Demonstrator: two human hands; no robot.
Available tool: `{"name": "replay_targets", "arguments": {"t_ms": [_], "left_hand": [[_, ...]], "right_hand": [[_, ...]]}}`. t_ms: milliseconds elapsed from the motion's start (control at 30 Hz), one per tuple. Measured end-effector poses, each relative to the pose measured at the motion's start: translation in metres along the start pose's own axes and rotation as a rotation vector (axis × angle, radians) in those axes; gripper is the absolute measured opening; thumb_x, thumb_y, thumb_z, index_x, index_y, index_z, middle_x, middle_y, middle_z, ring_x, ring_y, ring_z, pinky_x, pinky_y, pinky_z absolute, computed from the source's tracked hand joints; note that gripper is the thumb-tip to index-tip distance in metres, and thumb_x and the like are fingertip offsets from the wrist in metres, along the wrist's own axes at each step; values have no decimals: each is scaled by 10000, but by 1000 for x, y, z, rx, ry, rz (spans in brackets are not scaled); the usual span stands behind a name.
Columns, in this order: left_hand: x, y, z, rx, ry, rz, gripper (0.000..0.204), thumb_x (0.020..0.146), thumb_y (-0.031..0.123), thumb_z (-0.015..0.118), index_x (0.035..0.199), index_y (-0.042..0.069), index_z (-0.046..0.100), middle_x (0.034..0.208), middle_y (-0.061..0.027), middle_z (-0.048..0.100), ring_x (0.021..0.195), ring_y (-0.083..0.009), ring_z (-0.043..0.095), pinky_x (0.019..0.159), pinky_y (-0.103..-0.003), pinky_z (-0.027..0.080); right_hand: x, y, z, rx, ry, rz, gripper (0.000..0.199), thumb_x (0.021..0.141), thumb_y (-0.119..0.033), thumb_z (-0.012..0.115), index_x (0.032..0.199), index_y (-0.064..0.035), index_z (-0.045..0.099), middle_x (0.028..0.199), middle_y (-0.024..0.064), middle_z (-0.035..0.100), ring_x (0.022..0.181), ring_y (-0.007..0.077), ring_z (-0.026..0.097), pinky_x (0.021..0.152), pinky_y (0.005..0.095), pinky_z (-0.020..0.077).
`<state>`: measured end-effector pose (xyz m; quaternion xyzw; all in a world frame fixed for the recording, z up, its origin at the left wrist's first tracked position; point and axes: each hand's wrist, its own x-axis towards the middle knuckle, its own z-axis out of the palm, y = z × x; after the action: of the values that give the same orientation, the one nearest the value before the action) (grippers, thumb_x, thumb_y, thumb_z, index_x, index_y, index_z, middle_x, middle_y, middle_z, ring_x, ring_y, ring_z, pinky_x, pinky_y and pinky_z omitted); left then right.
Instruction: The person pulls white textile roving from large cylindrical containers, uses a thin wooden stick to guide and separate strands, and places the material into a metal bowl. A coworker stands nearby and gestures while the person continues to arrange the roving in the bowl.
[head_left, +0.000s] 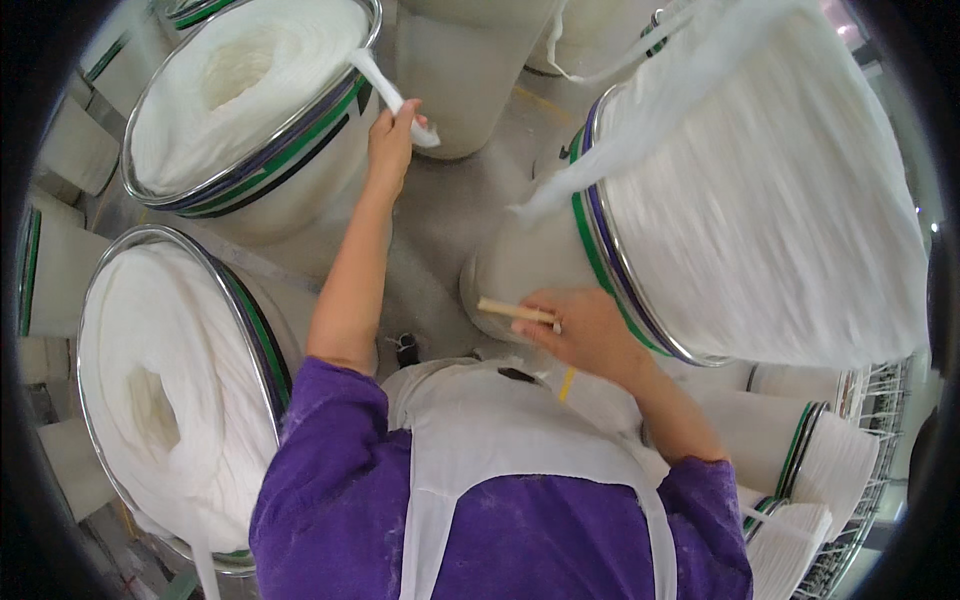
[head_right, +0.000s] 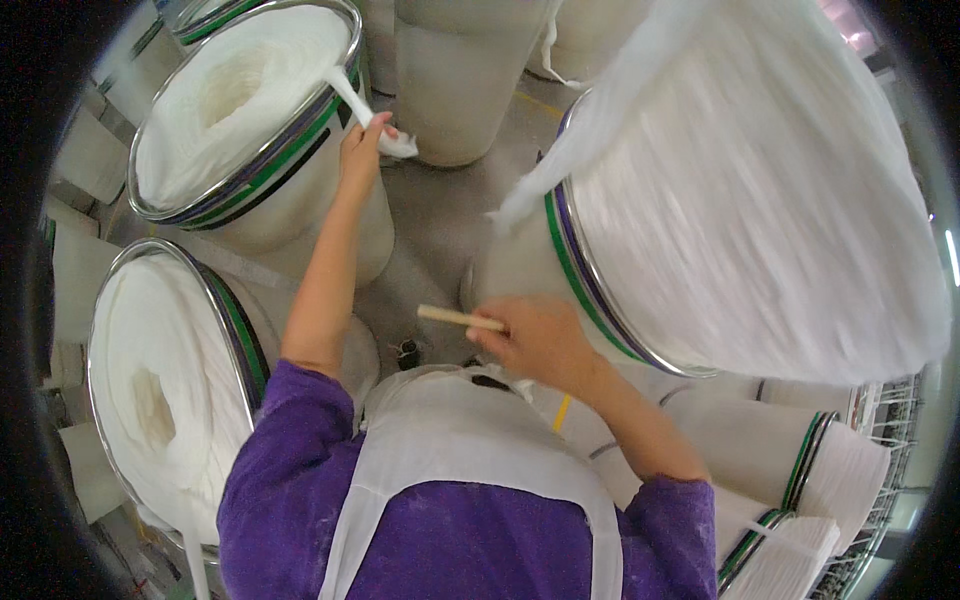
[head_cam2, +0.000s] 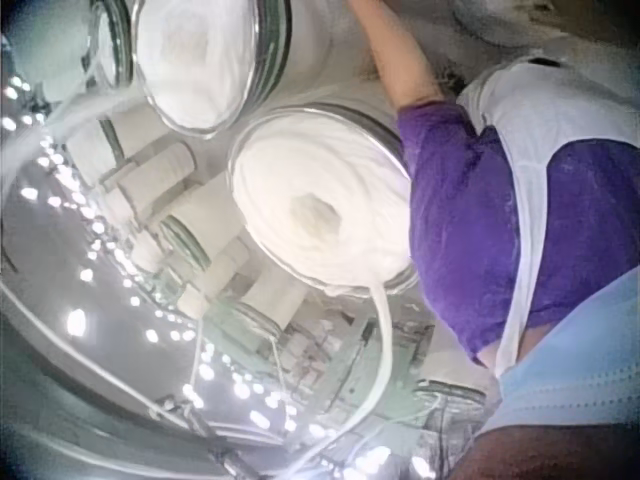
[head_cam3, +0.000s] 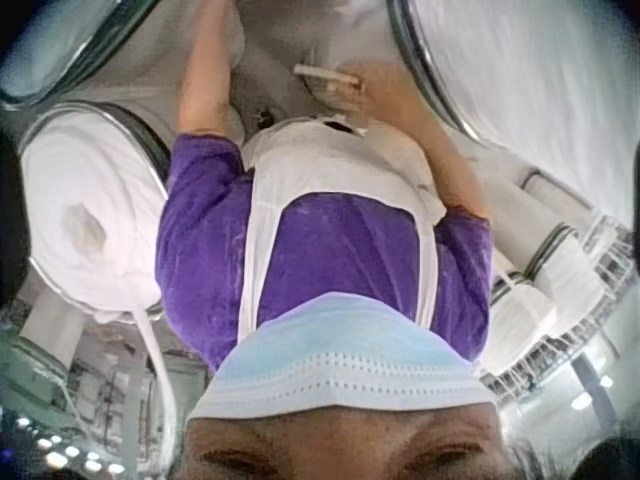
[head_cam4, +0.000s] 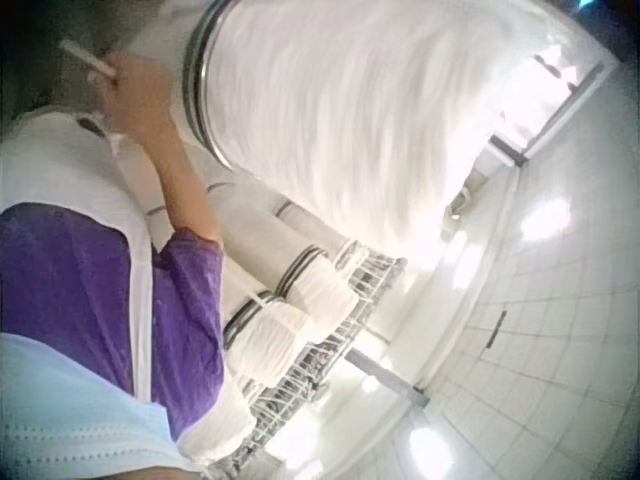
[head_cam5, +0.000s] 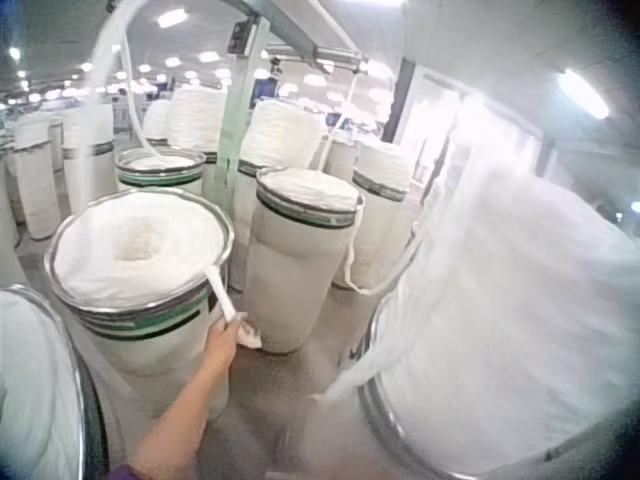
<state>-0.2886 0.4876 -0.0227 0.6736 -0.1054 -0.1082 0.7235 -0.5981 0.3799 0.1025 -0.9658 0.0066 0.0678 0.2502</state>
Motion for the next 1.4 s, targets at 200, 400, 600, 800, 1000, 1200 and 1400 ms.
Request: {"name": "replay_targets", "arguments": {"t_ms": [200, 400, 600, 800, 1000, 1200, 1400], "left_hand": [[-62, 22, -22, -573, -151, -330, 344, 1015, 255, 422, 1209, -2, 544, 865, -80, 622, 763, -200, 611, 753, -364, 526], [-71, 28, -39, -817, -239, -407, 333, 1009, 255, 445, 1219, 11, 529, 756, -23, 539, 671, -152, 527, 664, -328, 489], [-69, 17, -45, -1098, -370, -447, 260, 1012, 263, 423, 1120, 54, 534, 617, 30, 377, 489, -88, 336, 456, -243, 296], [-67, 23, -49, -1095, -429, -361, 301, 1023, 290, 380, 1075, 43, 543, 580, 35, 333, 455, -81, 276, 422, -235, 235], [-73, 17, -53, -795, -228, -324, 456, 1040, 348, 317, 1187, -16, 549, 731, -32, 520, 648, -132, 478, 639, -272, 423], [-79, -4, -50, -504, -234, -328, 323, 899, 145, 661, 1179, -12, 626, 1044, -41, 630, 880, -123, 558, 813, -275, 440], [-80, -3, -46, -297, -248, -319, 316, 872, 198, 700, 1130, 20, 665, 929, -12, 623, 831, -107, 543, 743, -261, 430]], "right_hand": [[80, 24, 11, 694, 211, 138, 505, 784, -305, 770, 1165, -15, 611, 650, -13, 548, 598, 83, 497, 553, 255, 402], [144, 18, 72, 1155, -160, 291, 541, 764, -348, 798, 1136, -6, 606, 661, -39, 530, 524, 53, 425, 475, 213, 339], [128, 7, 102, 1274, -401, 354, 294, 839, -329, 732, 931, -57, 668, 696, -31, 577, 485, 30, 389, 427, 195, 310], [87, 30, 115, 814, -353, 324, 308, 860, -357, 693, 900, -51, 707, 762, 0, 641, 511, 69, 422, 465, 221, 330], [-38, 115, 194, 962, -406, 756, 223, 851, -268, 645, 907, -63, 709, 787, 62, 671, 687, 131, 580, 625, 308, 456], [-90, 117, 272, 120, -343, 885, 284, 753, -150, 622, 1030, -84, 633, 884, 110, 683, 900, 263, 655, 787, 387, 514], [-32, 56, 138, -46, -73, 421, 427, 740, -139, 672, 1154, -126, 567, 1027, 111, 611, 909, 311, 633, 772, 439, 508]]}}
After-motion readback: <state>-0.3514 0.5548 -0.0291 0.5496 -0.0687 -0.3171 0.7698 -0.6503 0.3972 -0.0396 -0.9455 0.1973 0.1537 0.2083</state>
